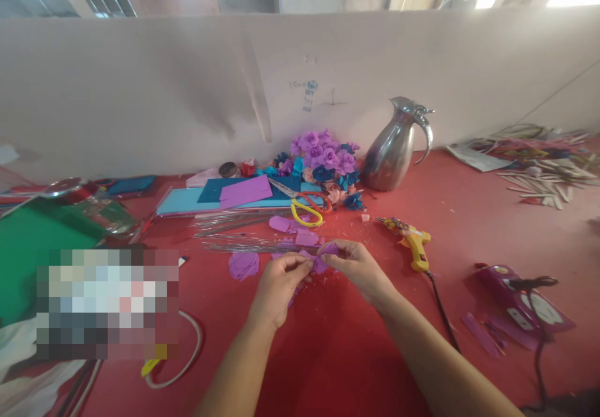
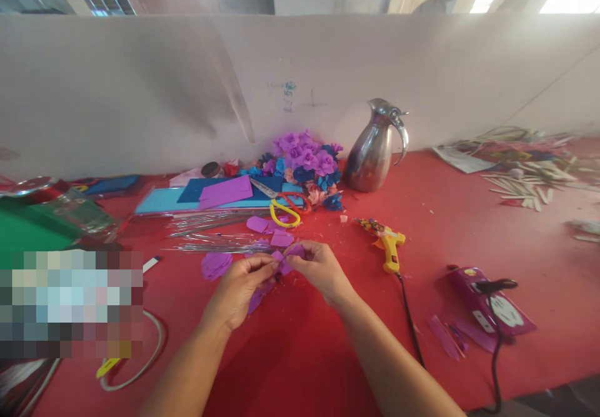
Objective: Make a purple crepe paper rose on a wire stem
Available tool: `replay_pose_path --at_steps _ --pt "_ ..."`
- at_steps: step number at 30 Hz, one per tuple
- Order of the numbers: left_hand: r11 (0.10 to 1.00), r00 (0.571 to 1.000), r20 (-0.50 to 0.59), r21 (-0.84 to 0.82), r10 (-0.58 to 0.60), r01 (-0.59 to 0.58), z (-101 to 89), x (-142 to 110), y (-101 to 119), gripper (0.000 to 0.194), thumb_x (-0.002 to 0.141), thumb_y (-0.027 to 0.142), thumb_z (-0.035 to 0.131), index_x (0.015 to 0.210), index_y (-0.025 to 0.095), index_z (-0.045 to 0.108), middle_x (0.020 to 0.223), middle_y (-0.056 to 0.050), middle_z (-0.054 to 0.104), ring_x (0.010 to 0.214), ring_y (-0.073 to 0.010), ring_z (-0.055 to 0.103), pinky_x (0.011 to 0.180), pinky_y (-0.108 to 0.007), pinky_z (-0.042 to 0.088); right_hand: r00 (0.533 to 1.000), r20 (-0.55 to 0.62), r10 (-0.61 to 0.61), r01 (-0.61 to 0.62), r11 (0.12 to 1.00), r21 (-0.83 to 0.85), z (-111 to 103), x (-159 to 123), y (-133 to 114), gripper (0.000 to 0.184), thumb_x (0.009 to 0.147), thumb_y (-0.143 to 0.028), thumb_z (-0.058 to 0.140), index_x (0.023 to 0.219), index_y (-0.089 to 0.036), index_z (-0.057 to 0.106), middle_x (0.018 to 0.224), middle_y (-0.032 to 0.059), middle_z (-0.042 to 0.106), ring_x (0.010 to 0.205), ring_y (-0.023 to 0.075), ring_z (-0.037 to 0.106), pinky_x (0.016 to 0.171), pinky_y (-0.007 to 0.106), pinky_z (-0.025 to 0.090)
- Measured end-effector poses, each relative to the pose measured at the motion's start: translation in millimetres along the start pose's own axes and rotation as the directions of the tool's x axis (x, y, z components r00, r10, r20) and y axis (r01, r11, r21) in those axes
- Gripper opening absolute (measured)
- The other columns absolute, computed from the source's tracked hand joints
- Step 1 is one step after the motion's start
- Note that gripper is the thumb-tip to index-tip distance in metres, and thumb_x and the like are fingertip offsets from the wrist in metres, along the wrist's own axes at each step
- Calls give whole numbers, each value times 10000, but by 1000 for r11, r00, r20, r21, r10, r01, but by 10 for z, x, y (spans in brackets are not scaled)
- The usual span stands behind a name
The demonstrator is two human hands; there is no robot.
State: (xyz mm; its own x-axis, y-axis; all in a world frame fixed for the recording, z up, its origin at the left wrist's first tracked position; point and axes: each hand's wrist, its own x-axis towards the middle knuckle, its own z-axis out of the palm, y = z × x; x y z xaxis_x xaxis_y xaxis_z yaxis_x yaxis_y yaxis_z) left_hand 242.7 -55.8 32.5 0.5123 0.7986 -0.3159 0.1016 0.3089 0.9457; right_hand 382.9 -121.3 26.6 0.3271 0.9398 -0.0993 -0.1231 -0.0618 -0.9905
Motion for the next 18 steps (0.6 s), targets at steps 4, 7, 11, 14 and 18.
replay_pose_path --at_steps 4,7,11,14,18 --pt "999 1000 -7 53 13 -12 3 -17 21 158 631 304 715 668 150 702 682 -27 618 619 -125 520 597 -246 389 1000 -7 0 0 1000 -8 -6 16 30 208 698 -360 659 699 -153 683 643 9 643 603 127 546 613 259 412" --pt "994 1000 -12 106 8 -7 6 -30 27 163 633 282 709 751 170 716 731 -25 642 645 -130 530 623 -253 392 1000 -11 -7 7 1000 -10 -15 25 48 225 699 -373 667 688 -148 681 632 5 633 589 121 530 598 256 401" --pt "983 997 -6 170 74 -72 -2 -25 12 131 638 280 709 712 172 706 795 -34 646 720 -149 544 671 -260 393 1000 -11 -12 12 1000 -8 -23 30 59 230 696 -377 676 689 -147 687 632 5 635 589 120 530 590 252 398" --pt "980 998 8 191 61 -61 -24 -15 11 120 647 279 704 692 167 694 729 -26 628 693 -147 531 657 -258 383 1000 2 -8 8 1000 -5 -28 32 60 224 696 -374 678 705 -151 700 658 12 656 605 127 550 604 254 411" --pt "989 999 51 149 9 -17 -50 -15 34 165 635 270 715 765 170 711 723 -22 634 654 -133 520 623 -246 376 1000 -1 -8 8 1000 7 -33 31 51 219 698 -371 679 713 -155 708 670 16 670 618 130 565 622 255 422"
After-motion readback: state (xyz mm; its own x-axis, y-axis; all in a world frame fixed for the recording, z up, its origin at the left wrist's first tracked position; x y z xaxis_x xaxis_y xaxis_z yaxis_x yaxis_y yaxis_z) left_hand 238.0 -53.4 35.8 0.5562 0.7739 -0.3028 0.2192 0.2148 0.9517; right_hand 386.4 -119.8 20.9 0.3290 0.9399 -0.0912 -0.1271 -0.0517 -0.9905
